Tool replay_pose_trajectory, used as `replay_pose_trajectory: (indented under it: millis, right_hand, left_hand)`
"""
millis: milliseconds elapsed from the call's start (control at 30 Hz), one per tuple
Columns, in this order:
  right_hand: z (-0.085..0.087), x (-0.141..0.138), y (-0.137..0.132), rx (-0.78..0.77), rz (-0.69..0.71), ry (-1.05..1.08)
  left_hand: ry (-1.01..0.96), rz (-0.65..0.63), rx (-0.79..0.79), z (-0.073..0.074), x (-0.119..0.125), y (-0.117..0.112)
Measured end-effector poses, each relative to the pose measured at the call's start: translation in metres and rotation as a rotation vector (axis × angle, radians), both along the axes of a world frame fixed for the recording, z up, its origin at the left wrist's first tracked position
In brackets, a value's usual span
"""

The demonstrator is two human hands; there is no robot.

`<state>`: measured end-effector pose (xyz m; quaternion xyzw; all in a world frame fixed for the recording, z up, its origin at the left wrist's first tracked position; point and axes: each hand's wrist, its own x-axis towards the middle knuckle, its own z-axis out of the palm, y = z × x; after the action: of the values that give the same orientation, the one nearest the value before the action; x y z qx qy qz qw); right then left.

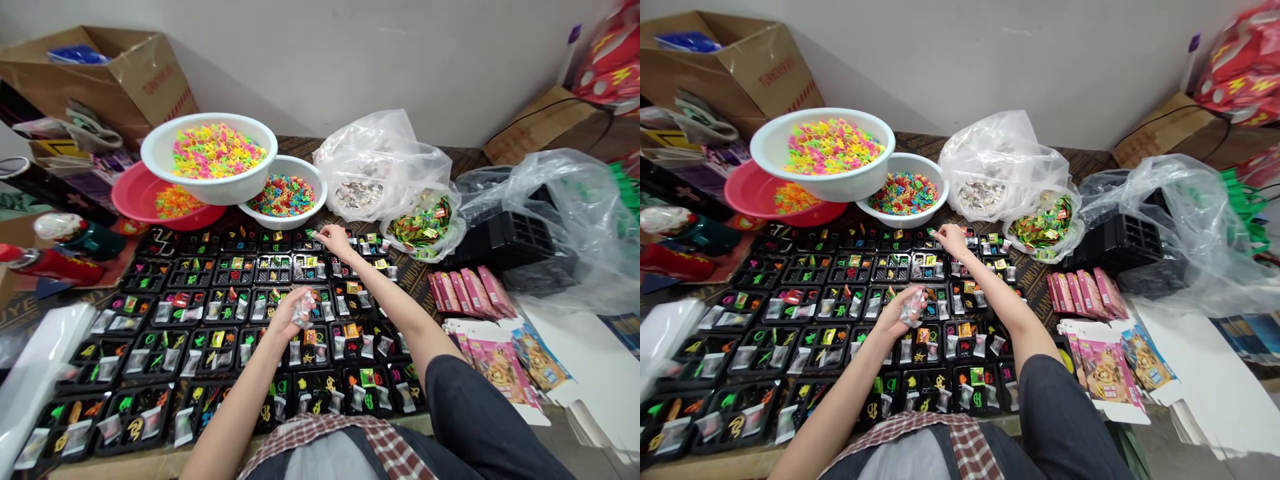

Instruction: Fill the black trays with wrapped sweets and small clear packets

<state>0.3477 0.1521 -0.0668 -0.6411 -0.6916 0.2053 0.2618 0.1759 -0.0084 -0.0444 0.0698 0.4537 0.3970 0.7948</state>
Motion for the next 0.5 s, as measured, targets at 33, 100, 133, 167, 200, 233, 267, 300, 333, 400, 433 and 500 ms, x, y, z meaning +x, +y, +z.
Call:
replay_pose_trajectory:
  millis: [33,100,133,167,200,233,267,300,333,400,433,500]
  right_hand:
    - [-0.006,0.002,0.009,-0.023,-0.032,-0.08]
    - [-0.016,0.003,0.019,-0.058,-0.057,-0.181]
    - [-0.019,0.003,0.019,-0.064,-0.057,-0.209]
    - [-0.022,0.002,0.018,-0.06,-0.056,-0.23]
    - [-0.023,0.001,0.014,-0.038,-0.061,-0.247]
    - [-0.022,-0.001,0.011,0.007,-0.071,-0.255]
    - [-0.019,-0.004,0.008,0.076,-0.088,-0.254]
    - [-0.015,-0.008,0.006,0.165,-0.105,-0.243]
    - [-0.009,-0.014,0.006,0.259,-0.118,-0.225]
    - [0.004,-0.032,0.014,0.395,-0.101,-0.204]
    - [0.01,-0.044,0.023,0.417,-0.074,-0.215]
    - [0.021,-0.068,0.048,0.339,-0.01,-0.285]
  left_hand:
    - [-0.041,-0.01,-0.025,0.002,-0.005,-0.005]
    - [-0.091,-0.017,-0.047,0.004,-0.015,-0.018]
    - [-0.102,-0.011,-0.045,0.004,-0.02,-0.025]
    - [-0.11,-0.003,-0.04,0.004,-0.026,-0.032]
    - [-0.119,0.008,-0.032,0.004,-0.032,-0.038]
    - [-0.128,0.018,-0.026,0.003,-0.039,-0.044]
    - [-0.136,0.028,-0.025,0.002,-0.045,-0.05]
    - [-0.144,0.036,-0.026,0.002,-0.051,-0.055]
    - [-0.151,0.046,-0.027,0.001,-0.057,-0.059]
    - [-0.157,0.064,-0.027,0.001,-0.068,-0.068]
    - [-0.154,0.07,-0.025,0.001,-0.074,-0.071]
    - [-0.134,0.086,-0.015,0.002,-0.083,-0.078]
